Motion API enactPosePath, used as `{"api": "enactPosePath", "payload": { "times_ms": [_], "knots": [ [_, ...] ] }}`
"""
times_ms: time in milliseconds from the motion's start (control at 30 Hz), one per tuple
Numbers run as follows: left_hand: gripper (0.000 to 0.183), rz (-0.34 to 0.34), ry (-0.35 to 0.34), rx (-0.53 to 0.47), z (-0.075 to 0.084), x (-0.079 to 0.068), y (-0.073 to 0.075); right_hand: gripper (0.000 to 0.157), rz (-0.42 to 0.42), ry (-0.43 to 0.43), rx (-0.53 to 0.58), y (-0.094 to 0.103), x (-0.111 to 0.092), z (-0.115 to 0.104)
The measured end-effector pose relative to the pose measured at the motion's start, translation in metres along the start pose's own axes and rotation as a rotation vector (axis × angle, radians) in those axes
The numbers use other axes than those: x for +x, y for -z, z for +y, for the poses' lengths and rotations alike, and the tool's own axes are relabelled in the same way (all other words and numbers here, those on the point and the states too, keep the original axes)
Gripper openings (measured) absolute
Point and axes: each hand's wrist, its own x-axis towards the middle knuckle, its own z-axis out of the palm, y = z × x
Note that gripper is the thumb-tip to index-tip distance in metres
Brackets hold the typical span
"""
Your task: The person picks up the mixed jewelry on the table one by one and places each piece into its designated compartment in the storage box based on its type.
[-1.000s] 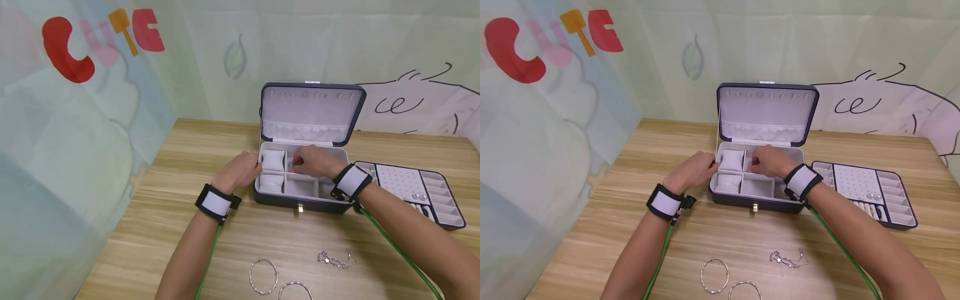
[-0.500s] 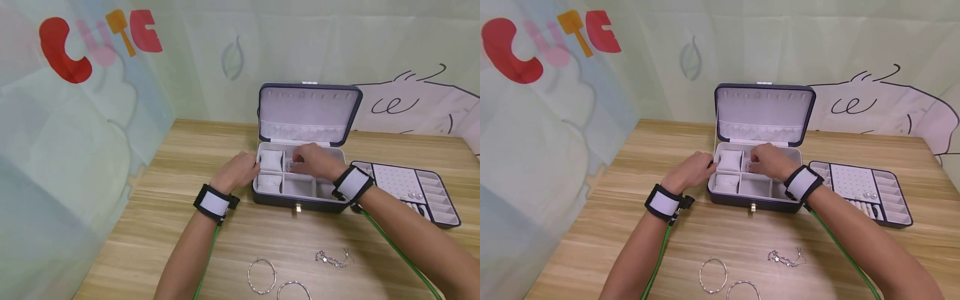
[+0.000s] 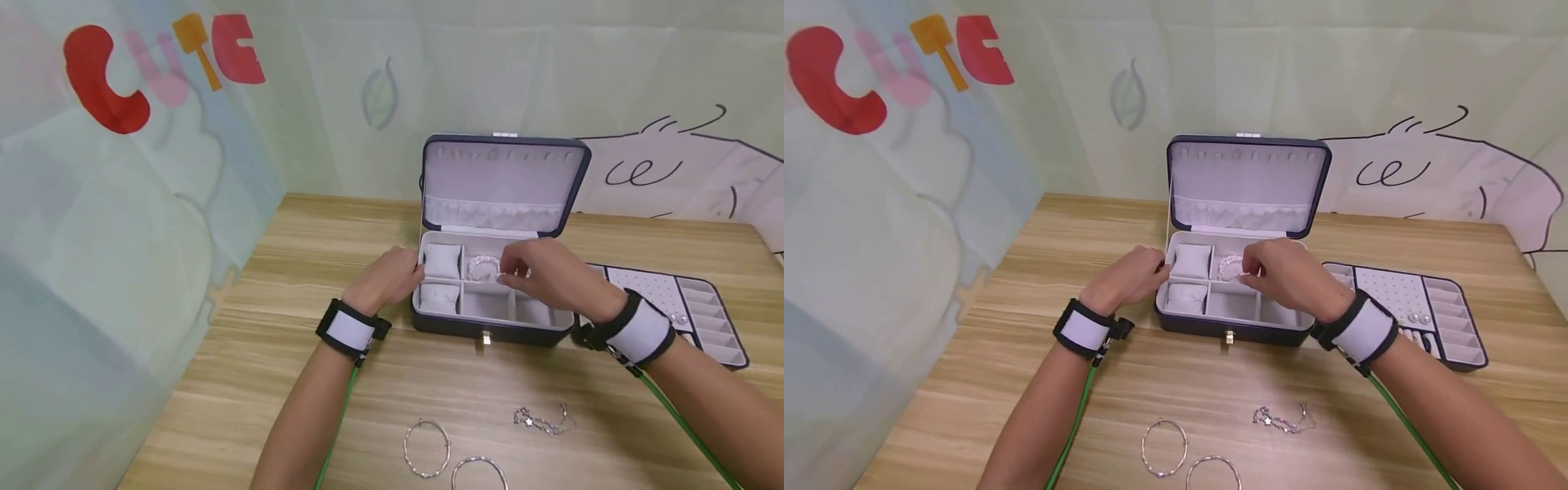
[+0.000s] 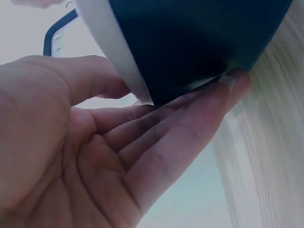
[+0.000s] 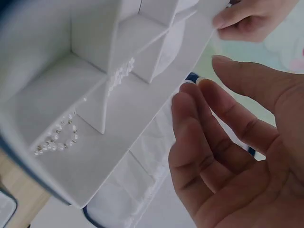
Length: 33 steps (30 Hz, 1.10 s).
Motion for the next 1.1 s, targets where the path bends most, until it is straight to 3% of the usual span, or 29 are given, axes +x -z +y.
{"api": "enactPosePath", "payload": {
  "times_ms": [267, 467, 567, 700, 933, 1100],
  "knots": [
    [0.034, -0.024, 0.006, 0.005, 0.0, 0.0, 0.0, 0.015, -0.028, 0.011, 0.011, -0.014, -0.052, 0.002],
    [0.034, -0.022, 0.0, 0.001, -0.001, 0.001, 0.001, 0.021, 0.07, 0.041, -0.021, -0.025, -0.085, 0.012],
    [0.034, -0.022, -0.003, -0.004, 0.0, 0.001, 0.002, 0.022, 0.068, 0.034, -0.016, -0.029, -0.096, 0.017],
    [0.035, -0.014, -0.006, 0.003, 0.001, 0.002, 0.002, 0.022, 0.011, 0.004, -0.009, -0.036, -0.109, 0.022],
    [0.036, -0.01, -0.001, 0.009, 0.001, 0.001, 0.003, 0.023, -0.07, 0.098, 0.096, -0.058, -0.124, 0.033],
    [0.035, 0.0, -0.016, -0.007, 0.0, -0.001, 0.002, 0.027, -0.165, 0.098, 0.092, -0.067, -0.13, 0.037]
  ]
}}
